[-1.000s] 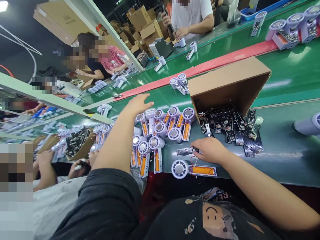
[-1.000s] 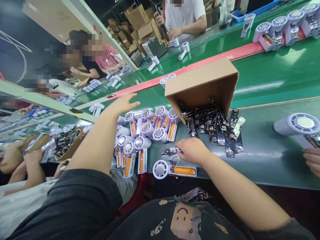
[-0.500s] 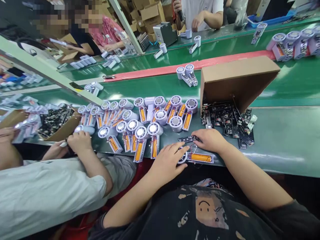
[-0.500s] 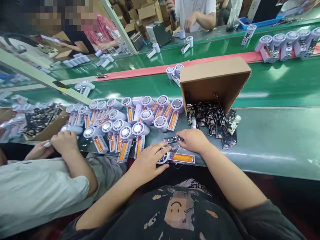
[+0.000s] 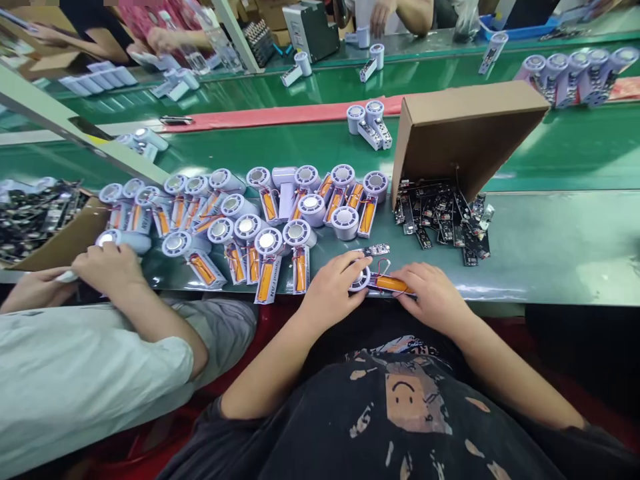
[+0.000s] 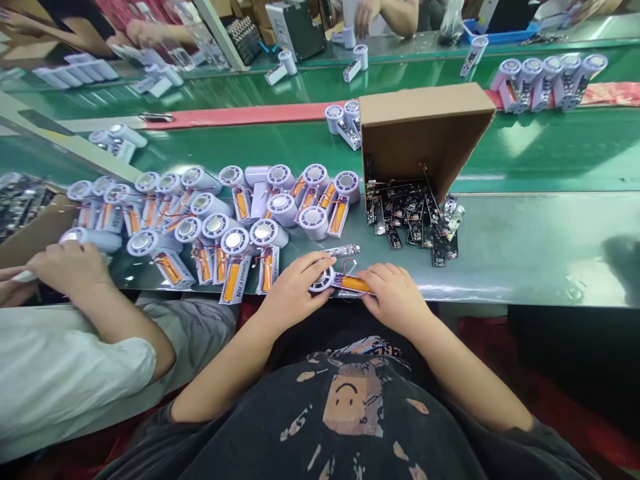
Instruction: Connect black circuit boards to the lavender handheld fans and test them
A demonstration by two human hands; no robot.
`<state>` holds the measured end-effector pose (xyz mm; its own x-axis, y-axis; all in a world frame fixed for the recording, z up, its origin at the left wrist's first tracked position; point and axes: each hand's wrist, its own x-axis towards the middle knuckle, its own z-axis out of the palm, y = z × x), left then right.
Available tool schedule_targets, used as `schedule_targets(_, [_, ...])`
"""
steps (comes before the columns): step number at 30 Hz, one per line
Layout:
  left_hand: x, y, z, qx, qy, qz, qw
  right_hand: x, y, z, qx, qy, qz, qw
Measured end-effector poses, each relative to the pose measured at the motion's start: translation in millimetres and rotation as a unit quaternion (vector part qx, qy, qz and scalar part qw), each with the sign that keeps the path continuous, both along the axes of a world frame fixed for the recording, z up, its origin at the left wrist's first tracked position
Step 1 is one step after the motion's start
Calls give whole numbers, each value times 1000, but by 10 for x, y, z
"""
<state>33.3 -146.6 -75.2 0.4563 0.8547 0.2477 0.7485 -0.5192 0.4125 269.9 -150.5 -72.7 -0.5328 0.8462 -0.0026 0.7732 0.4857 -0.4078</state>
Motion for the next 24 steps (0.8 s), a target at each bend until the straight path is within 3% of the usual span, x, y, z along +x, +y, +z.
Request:
schedule_targets(3, [-46, -41, 13, -6, 26, -8, 1000, 19, -79, -2, -48, 45, 35, 997])
schedule_targets(5, [-71, -69, 19, -2, 36, -12, 999, 78, 28, 27, -85, 118, 82, 986])
schedule_targets(7, [-81, -85, 21, 7, 36, -12, 999, 94, 229, 46, -86, 177, 68, 978])
schedule_targets(9, [-81, -89, 24, 13, 33, -4, 999, 17, 454, 37, -26, 130, 10, 991])
schedule_targets(12, [-88, -93, 39, 12, 32, 7, 999, -196, 703, 4, 16, -3, -12, 1000])
schedule_targets(14, [-108, -103, 46, 11, 33, 12, 999, -275, 779, 10, 15, -32, -23, 999])
schedule_targets(17, [-132, -93, 24, 3, 29, 26, 999, -183, 779, 84, 22, -29, -61, 997])
schedule_targets(20, [-97, 12, -24, 7, 18, 50, 999, 38, 642, 175, 14, 116, -154, 981])
schedule_targets(22, [-43, 116, -27, 11, 17, 61, 998, 138, 458, 200, -54, 271, -198, 940])
schedule_targets(24, [9, 181, 16, 19, 19, 63, 998, 160, 219, 183, -153, 370, -184, 898])
